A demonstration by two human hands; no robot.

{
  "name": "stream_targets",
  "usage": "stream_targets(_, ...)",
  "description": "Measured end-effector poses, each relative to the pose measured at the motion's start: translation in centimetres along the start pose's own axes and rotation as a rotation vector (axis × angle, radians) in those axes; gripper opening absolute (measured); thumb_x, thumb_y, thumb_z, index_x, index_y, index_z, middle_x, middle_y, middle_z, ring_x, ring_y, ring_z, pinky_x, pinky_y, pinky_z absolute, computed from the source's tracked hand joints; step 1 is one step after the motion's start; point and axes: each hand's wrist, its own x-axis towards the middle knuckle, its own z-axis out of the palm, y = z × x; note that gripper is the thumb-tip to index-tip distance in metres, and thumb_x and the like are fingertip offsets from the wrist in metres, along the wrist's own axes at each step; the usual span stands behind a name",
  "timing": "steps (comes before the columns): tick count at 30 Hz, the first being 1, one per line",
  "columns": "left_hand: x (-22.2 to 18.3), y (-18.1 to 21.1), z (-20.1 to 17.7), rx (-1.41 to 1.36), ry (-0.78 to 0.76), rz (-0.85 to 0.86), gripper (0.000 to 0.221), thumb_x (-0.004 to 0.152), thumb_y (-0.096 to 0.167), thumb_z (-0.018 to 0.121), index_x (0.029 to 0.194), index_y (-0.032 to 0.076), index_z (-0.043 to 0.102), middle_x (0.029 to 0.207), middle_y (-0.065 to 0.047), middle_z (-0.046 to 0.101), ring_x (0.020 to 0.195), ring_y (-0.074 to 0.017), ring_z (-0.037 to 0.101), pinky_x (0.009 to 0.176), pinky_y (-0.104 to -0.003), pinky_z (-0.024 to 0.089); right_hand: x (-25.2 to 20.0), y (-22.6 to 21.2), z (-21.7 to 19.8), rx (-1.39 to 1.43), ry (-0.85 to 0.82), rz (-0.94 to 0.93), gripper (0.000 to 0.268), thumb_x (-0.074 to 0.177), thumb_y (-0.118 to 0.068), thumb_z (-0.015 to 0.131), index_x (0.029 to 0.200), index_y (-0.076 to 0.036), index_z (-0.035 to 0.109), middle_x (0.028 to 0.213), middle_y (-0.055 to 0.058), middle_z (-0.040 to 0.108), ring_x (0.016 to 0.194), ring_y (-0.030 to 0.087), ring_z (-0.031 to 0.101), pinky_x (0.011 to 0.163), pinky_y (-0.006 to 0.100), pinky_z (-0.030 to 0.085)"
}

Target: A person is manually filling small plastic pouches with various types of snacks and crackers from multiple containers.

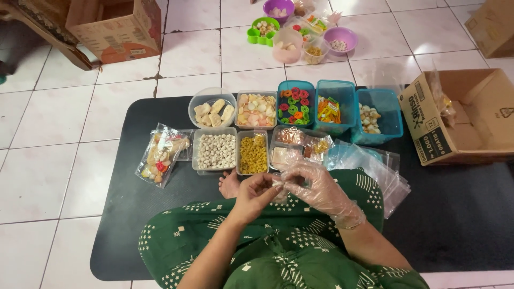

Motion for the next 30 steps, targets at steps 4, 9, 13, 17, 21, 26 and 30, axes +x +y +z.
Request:
stream_targets(4, -0.5, 0.6, 0.3, 0.217, 0.031, 0.172, 0.015, 0.084, 0.009, 0.084, 0.096, 0.001, 0.078, 0.072, -0.009, 0.068, 0.073, -0.0114, 0.065, 0.068, -0.027, 0.058, -0.6, -0.1, 0.3, 0.091, -0.024, 0.005, 0.007, 0.085, -0.01, 0.08, 0.091, -0.009, 0.077, 0.083, 0.008, 0.074, 0.076, 0.024, 0.07, 0.071, 0.037, 0.056)
stream_targets(9, -0.7, 0.6, 0.4, 0.138, -0.006, 0.185, 0.012, 0.083, 0.003, 0.083, 0.092, 0.001, 0.076, 0.078, -0.009, 0.071, 0.082, -0.0111, 0.065, 0.079, -0.032, 0.059, -0.8, -0.3, 0.1, 0.11, -0.017, 0.042, 0.007, 0.083, -0.011, 0.083, 0.089, -0.011, 0.079, 0.083, 0.003, 0.074, 0.075, 0.015, 0.066, 0.069, 0.032, 0.056)
stream_targets(13, -0.6, 0.4, 0.2, 0.085, -0.041, 0.165, 0.014, 0.083, 0.003, 0.086, 0.091, -0.001, 0.075, 0.084, -0.011, 0.072, 0.085, -0.014, 0.068, 0.081, -0.033, 0.06, -0.7, -0.9, -0.2, 0.084, -0.033, -0.022, 0.004, 0.084, -0.012, 0.083, 0.086, -0.011, 0.079, 0.084, 0.004, 0.074, 0.076, 0.02, 0.068, 0.07, 0.032, 0.057)
stream_targets(17, -0.5, 0.7, 0.4, 0.109, -0.038, 0.298, 0.013, 0.081, -0.001, 0.085, 0.082, -0.003, 0.072, 0.08, -0.014, 0.069, 0.081, -0.0192, 0.07, 0.077, -0.032, 0.06, -1.2, -0.4, -0.1, 0.128, -0.027, 0.093, 0.009, 0.08, -0.011, 0.087, 0.088, -0.011, 0.081, 0.08, 0.003, 0.074, 0.071, 0.013, 0.065, 0.066, 0.028, 0.056)
stream_targets(21, -0.8, 0.8, 0.6, 0.115, -0.028, 0.322, 0.016, 0.081, -0.003, 0.085, 0.078, -0.004, 0.07, 0.079, -0.014, 0.068, 0.08, -0.0195, 0.069, 0.076, -0.032, 0.06, -2.4, 1.9, 0.5, 0.175, 0.026, 0.175, 0.022, 0.074, -0.013, 0.092, 0.093, -0.009, 0.081, 0.076, 0.002, 0.071, 0.07, 0.01, 0.062, 0.063, 0.028, 0.056)
stream_targets(26, -1.1, 1.1, 0.8, 0.18, -0.012, 0.369, 0.015, 0.083, -0.002, 0.085, 0.077, -0.004, 0.071, 0.076, -0.013, 0.068, 0.077, -0.019, 0.07, 0.073, -0.03, 0.06, -2.4, 2.7, 0.4, 0.206, -0.072, 0.101, 0.005, 0.082, -0.01, 0.086, 0.085, -0.01, 0.082, 0.074, 0.003, 0.071, 0.068, 0.01, 0.063, 0.062, 0.027, 0.054)
stream_targets(30, -1.4, 1.3, 0.8, 0.195, -0.012, 0.336, 0.013, 0.084, 0.0, 0.084, 0.078, -0.003, 0.072, 0.078, -0.014, 0.068, 0.078, -0.0197, 0.07, 0.072, -0.028, 0.059, -2.0, 1.0, -0.2, 0.158, -0.108, 0.081, 0.002, 0.087, -0.011, 0.079, 0.086, -0.009, 0.079, 0.077, 0.005, 0.07, 0.07, 0.016, 0.066, 0.067, 0.031, 0.056)
